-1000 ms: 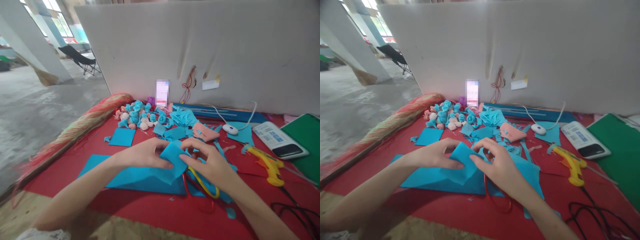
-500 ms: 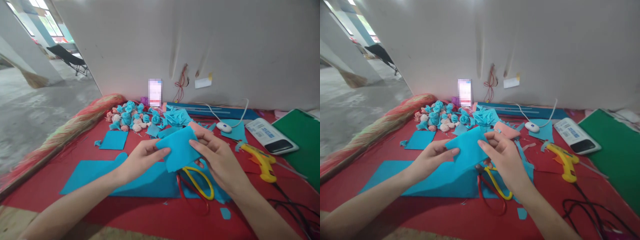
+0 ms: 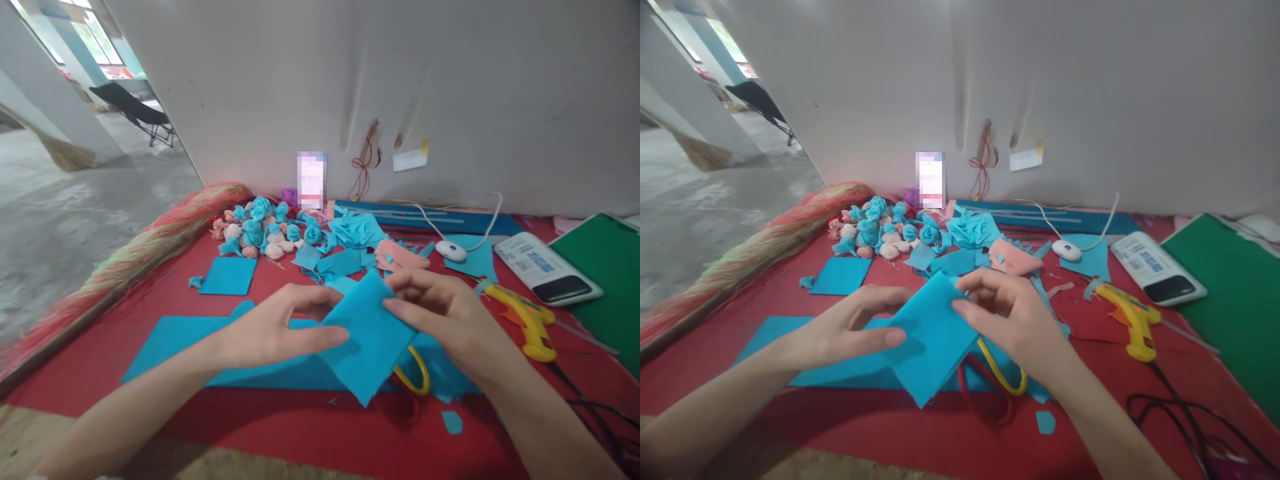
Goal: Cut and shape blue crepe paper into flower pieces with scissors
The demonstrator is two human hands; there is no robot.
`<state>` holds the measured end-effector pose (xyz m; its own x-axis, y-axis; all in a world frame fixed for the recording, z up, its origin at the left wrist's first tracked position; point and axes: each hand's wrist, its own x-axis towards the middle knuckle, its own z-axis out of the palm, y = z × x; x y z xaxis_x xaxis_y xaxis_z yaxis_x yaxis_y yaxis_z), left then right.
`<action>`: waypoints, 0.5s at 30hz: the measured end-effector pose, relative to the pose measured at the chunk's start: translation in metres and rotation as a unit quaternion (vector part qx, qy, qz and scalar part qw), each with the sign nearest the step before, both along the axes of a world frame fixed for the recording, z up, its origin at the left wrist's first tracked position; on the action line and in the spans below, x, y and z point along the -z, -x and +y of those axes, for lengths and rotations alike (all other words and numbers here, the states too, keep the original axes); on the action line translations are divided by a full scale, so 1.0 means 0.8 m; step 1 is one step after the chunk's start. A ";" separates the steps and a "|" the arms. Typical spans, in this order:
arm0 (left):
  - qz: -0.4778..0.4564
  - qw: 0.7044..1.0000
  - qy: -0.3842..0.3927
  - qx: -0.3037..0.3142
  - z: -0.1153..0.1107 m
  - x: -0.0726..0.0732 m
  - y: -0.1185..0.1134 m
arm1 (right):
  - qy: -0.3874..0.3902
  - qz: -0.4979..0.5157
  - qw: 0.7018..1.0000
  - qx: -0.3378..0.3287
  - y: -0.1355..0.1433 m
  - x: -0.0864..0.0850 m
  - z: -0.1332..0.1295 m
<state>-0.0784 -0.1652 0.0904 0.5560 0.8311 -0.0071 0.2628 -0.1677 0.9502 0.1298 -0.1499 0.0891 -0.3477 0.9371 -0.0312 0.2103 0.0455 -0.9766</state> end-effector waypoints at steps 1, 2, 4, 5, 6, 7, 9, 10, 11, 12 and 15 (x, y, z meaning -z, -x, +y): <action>0.016 1.000 -0.007 0.001 0.000 0.001 -0.001 | -0.018 -0.020 0.999 -0.018 0.002 0.002 0.000; 0.029 0.999 -0.016 -0.010 0.000 0.002 -0.003 | -0.035 -0.040 0.998 -0.037 0.005 0.003 0.000; 0.038 0.998 -0.029 -0.045 0.001 0.006 -0.007 | -0.063 -0.066 0.994 -0.060 0.010 0.008 -0.001; 0.028 0.997 -0.027 -0.061 0.002 0.008 -0.009 | -0.066 -0.078 0.993 -0.065 0.012 0.009 -0.002; 0.011 0.997 -0.018 -0.073 0.003 0.009 -0.011 | -0.063 -0.092 0.991 -0.072 0.013 0.010 -0.003; -0.013 0.996 -0.003 -0.085 0.004 0.010 -0.012 | -0.056 -0.107 0.989 -0.083 0.013 0.011 -0.004; -0.069 0.992 0.033 -0.101 0.006 0.011 -0.012 | -0.045 -0.129 0.985 -0.109 0.012 0.009 -0.005; -0.092 0.989 0.048 -0.106 0.007 0.011 -0.011 | -0.043 -0.135 0.983 -0.120 0.010 0.007 -0.005; -0.111 0.986 0.060 -0.109 0.008 0.011 -0.010 | -0.042 -0.136 0.982 -0.121 0.008 0.004 -0.004; -0.127 0.984 0.070 -0.107 0.009 0.010 -0.008 | -0.043 -0.133 0.984 -0.106 0.006 0.001 -0.004; -0.146 0.982 0.098 -0.065 0.008 0.008 -0.002 | -0.019 -0.109 0.994 -0.016 0.001 -0.007 -0.002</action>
